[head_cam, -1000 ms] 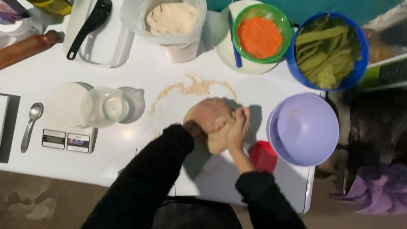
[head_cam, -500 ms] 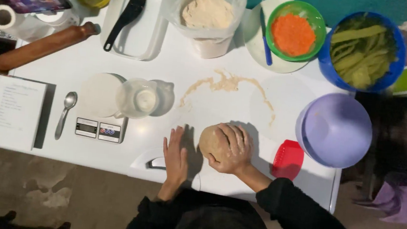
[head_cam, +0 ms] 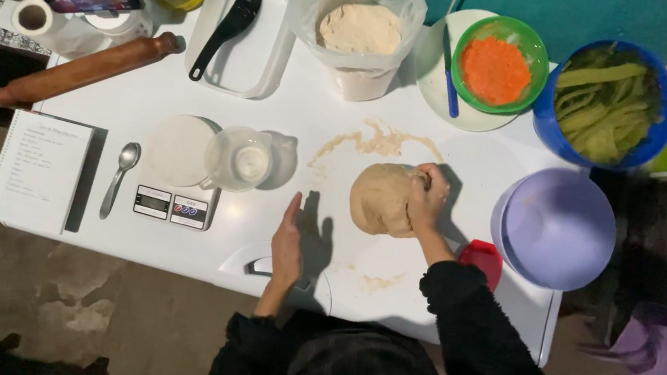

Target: Kneading dough on a floured surface and mixing ingredients in a bowl.

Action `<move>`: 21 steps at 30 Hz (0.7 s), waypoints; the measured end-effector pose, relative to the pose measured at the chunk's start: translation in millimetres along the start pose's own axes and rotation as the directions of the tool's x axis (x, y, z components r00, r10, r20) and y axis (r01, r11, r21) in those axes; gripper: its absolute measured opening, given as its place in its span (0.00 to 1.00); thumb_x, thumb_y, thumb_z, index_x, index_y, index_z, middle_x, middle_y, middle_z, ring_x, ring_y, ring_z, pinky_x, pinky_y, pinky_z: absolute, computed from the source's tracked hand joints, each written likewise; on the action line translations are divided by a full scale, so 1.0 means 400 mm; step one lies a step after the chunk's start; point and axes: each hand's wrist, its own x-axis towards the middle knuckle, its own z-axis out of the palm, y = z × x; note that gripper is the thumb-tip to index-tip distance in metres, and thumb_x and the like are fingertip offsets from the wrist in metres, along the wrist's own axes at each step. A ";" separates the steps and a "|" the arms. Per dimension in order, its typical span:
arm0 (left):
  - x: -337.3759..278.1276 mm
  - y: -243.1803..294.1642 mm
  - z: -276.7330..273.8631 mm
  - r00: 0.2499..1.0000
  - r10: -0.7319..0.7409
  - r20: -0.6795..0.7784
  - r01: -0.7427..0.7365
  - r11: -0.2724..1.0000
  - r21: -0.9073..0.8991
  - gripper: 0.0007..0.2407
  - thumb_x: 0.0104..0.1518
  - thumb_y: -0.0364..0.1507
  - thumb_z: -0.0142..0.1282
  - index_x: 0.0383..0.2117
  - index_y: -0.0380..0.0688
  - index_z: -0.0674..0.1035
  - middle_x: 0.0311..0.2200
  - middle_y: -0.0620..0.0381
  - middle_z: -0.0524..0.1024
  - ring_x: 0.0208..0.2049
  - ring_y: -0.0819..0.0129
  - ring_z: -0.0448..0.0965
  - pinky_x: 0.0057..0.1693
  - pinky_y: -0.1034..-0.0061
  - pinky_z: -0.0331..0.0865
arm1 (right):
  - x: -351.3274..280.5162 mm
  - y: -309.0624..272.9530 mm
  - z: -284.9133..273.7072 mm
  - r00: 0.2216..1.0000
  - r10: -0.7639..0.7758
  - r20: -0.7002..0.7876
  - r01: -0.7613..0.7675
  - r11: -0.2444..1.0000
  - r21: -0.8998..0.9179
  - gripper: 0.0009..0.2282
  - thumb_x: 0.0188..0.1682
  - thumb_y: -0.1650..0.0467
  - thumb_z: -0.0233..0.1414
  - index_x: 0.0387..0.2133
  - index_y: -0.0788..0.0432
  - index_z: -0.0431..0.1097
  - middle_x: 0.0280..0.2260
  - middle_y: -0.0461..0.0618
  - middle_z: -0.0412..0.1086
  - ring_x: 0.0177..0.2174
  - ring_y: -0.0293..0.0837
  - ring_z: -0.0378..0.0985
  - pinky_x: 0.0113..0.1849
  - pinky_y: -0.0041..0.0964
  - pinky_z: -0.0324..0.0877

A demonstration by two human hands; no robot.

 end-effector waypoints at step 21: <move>0.106 -0.047 0.106 0.977 -0.017 -0.213 0.067 0.971 0.229 0.27 0.70 0.50 0.34 0.58 0.39 0.72 0.58 0.46 0.70 0.64 0.52 0.68 0.72 0.62 0.59 | 0.015 -0.354 0.169 0.938 -0.259 0.229 0.300 0.939 -0.167 0.09 0.53 0.66 0.52 0.39 0.61 0.69 0.38 0.56 0.70 0.40 0.60 0.74 0.43 0.54 0.67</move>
